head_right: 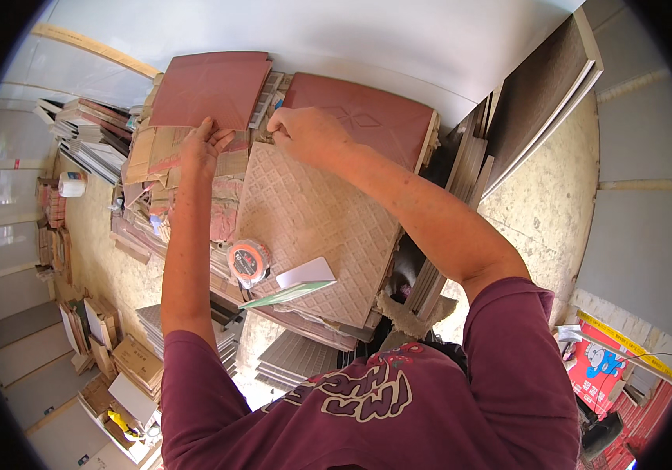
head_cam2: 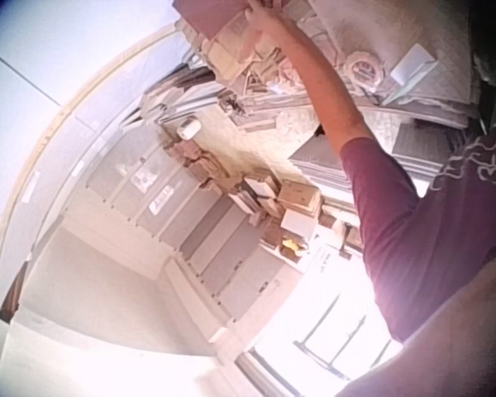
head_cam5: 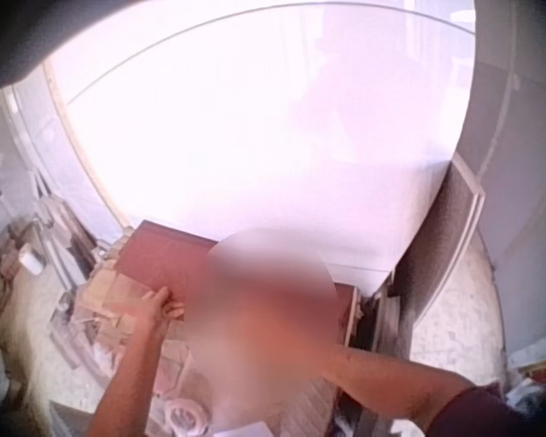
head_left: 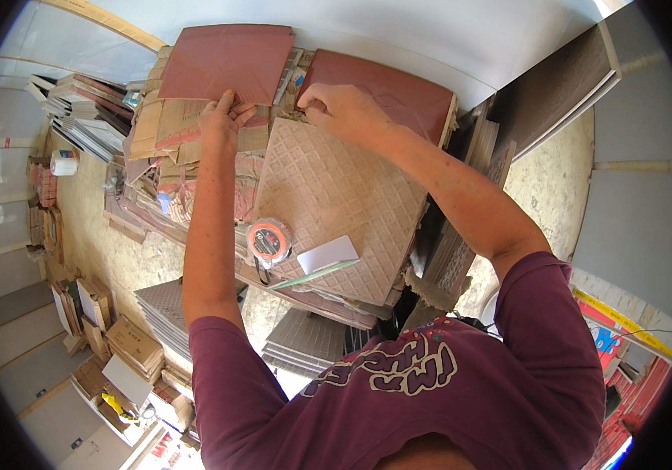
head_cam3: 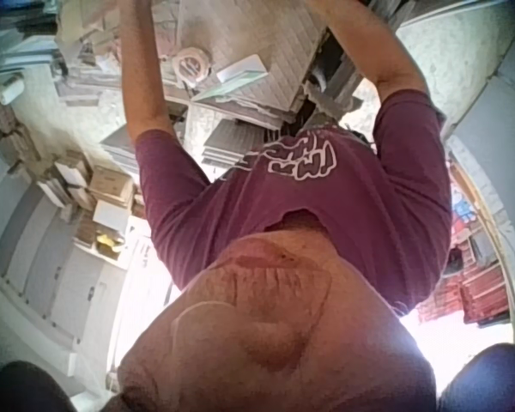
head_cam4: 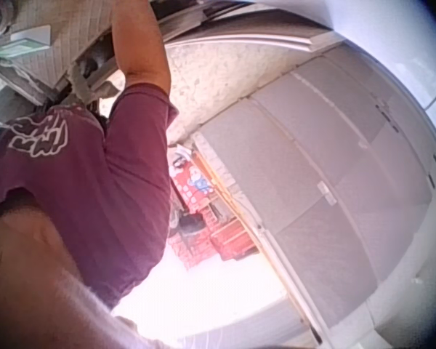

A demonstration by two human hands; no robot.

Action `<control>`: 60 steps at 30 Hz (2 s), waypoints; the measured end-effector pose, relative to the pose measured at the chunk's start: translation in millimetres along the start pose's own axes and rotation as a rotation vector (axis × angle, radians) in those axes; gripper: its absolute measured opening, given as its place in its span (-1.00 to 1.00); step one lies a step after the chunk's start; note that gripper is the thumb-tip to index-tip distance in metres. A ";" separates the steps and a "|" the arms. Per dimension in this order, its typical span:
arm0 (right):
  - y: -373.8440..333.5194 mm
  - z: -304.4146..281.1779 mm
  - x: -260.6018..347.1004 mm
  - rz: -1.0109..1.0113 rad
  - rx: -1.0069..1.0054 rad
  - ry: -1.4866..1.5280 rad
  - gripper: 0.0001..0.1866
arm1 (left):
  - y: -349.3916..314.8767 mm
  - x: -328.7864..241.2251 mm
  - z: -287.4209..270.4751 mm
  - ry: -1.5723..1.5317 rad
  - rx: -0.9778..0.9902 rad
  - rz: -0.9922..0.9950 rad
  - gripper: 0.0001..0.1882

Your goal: The person picks up and turns over different tiles and a cardboard box, then wipes a cloth.

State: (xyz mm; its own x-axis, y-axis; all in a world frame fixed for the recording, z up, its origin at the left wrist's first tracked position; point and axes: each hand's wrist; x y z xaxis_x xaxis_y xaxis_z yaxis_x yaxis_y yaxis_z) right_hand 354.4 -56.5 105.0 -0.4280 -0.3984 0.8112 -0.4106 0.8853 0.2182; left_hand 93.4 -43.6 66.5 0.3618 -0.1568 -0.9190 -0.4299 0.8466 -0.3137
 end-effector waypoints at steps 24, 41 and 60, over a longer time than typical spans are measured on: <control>-6.3 -4.5 14.4 -0.160 0.067 -0.146 -0.83 | -20.8 14.5 16.5 1.297 -0.188 0.968 0.12; -6.7 -0.9 14.3 -0.193 0.107 -0.180 -0.84 | 1.4 -7.7 20.3 1.379 -0.114 0.799 0.23; -9.7 -0.7 23.8 -0.298 0.143 -0.287 -0.86 | 14.7 -15.8 18.6 1.420 -0.078 0.757 0.19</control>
State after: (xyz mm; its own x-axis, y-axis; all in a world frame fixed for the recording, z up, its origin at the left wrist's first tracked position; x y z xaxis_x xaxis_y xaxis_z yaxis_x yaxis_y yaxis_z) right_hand 348.8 -74.5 122.6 -0.4719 -0.6997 0.5364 -0.6489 0.6875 0.3259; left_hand 96.8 -19.1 80.8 -0.9445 -0.0943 -0.3148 -0.2000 0.9251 0.3229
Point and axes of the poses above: each hand's wrist, its own y-axis towards the middle knuckle, its own z-axis out of the palm, x = y × z, and after that the axes turned 7 degrees about -x, right-handed
